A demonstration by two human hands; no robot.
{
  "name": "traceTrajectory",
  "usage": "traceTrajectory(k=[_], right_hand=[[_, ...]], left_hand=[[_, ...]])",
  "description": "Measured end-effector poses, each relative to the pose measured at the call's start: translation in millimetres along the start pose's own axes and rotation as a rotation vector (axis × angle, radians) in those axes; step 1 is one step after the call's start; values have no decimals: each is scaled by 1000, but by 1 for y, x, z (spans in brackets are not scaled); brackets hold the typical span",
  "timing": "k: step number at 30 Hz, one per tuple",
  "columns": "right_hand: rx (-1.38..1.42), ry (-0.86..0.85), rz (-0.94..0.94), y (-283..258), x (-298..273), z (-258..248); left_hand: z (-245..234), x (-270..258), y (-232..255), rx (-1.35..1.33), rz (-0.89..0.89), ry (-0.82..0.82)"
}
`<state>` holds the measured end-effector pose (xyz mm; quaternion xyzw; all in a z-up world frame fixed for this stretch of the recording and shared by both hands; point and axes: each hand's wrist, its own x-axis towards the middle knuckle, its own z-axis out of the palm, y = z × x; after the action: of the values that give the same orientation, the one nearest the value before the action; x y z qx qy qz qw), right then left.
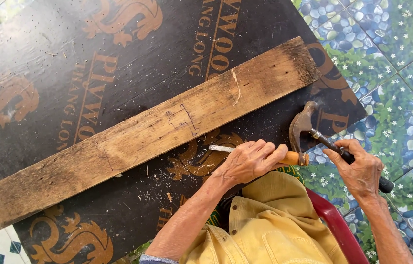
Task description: Using a hammer and chisel to carve a groove into a wooden plank on a workbench.
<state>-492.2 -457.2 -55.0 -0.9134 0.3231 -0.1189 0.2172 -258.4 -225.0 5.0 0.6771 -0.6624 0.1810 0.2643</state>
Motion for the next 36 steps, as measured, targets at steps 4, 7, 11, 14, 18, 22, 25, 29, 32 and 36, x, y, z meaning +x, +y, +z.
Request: traceTrajectory(k=[4,7,11,14,18,22,25,29,32,36], right_hand=[[-29,-20,-34,7,-1,1],[-73,-77,-36,10,2,0],[-124,-158,-22,3,5,-5],[13,-198,-3,-7,9,-13],[-66,-249,17,-8,7,-13],[-15,-276,46,5,3,-9],[-9,-279,46,2,0,-9],[35,-281,59,7,-3,-5],[272,-279,195,-5,-2,-5],[320,-310,151,19,-2,7]], left_hand=[[2,-3,0,5,-9,-23],[3,-2,0,-2,-2,-24],[-2,1,0,21,-9,-4],[9,-9,0,-24,1,-33],[-2,-4,1,71,-52,79],[0,-6,0,77,-21,131],[8,-10,2,57,-32,160],[22,-16,4,0,-55,186],[19,-14,7,59,-91,209],[32,-18,7,20,-97,228]])
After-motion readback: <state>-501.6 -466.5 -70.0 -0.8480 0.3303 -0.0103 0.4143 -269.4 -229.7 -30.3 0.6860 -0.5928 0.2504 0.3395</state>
